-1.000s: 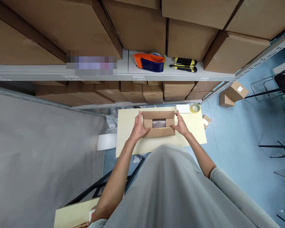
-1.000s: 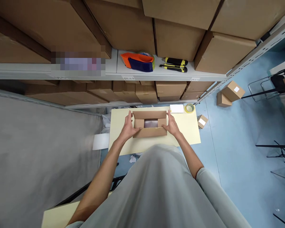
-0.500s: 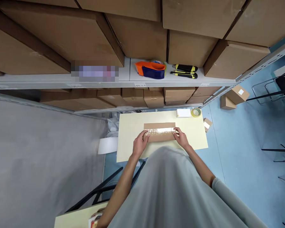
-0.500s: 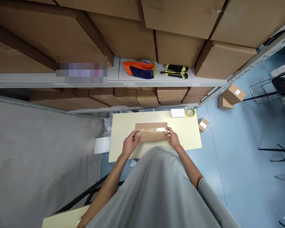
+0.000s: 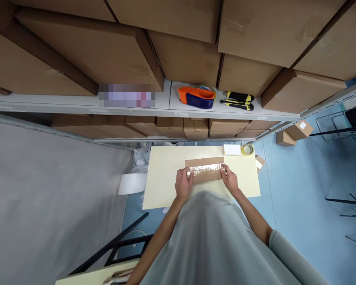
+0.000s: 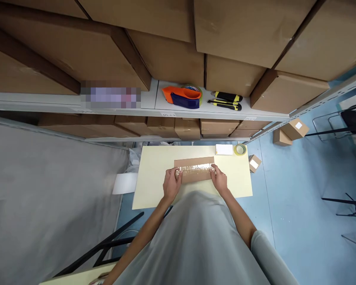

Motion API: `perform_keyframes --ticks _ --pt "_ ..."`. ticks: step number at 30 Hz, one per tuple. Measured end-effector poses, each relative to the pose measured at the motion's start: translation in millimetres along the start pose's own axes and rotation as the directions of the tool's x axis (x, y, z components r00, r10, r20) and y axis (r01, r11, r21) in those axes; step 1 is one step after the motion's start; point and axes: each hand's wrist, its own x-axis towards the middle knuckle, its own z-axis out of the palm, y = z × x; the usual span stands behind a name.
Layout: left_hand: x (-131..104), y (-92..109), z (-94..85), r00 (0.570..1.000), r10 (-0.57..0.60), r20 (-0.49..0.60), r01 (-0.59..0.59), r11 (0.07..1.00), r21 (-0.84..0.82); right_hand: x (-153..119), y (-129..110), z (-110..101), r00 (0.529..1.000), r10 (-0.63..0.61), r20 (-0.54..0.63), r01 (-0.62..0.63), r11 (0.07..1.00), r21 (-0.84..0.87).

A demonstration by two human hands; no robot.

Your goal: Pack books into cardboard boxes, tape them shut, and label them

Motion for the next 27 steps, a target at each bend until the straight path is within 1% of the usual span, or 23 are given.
perform_keyframes --ticks 2,5,7,11,21,27 --pt "0.6 -1.1 8.9 0.999 0.002 -0.042 -0.004 0.999 -0.041 -2.6 1.8 5.9 1.000 -0.003 -0.022 0.002 1.000 -0.020" --pt "-0.1 -7.1 16.1 0.995 0.048 -0.088 -0.056 0.994 -0.089 -7.7 3.0 15.6 0.999 -0.006 -0.050 0.004 0.999 -0.038" --pt "-1.2 -12.0 18.0 0.993 0.065 -0.096 -0.074 0.993 -0.095 -10.0 3.5 22.3 0.997 -0.003 -0.079 0.001 1.000 -0.029" --pt "-1.9 -19.0 19.5 0.996 0.050 -0.079 -0.057 0.995 -0.078 -9.5 5.5 30.9 0.995 -0.014 -0.103 0.015 1.000 0.005" --pt "-0.7 -23.7 21.4 0.998 0.041 -0.057 -0.044 0.997 -0.059 -6.1 8.4 29.3 0.996 -0.030 -0.087 0.033 0.999 0.031" --pt "-0.3 -23.3 21.1 0.996 0.054 -0.071 -0.060 0.995 -0.085 -8.0 8.4 22.9 0.999 -0.044 -0.032 0.045 0.999 0.021"
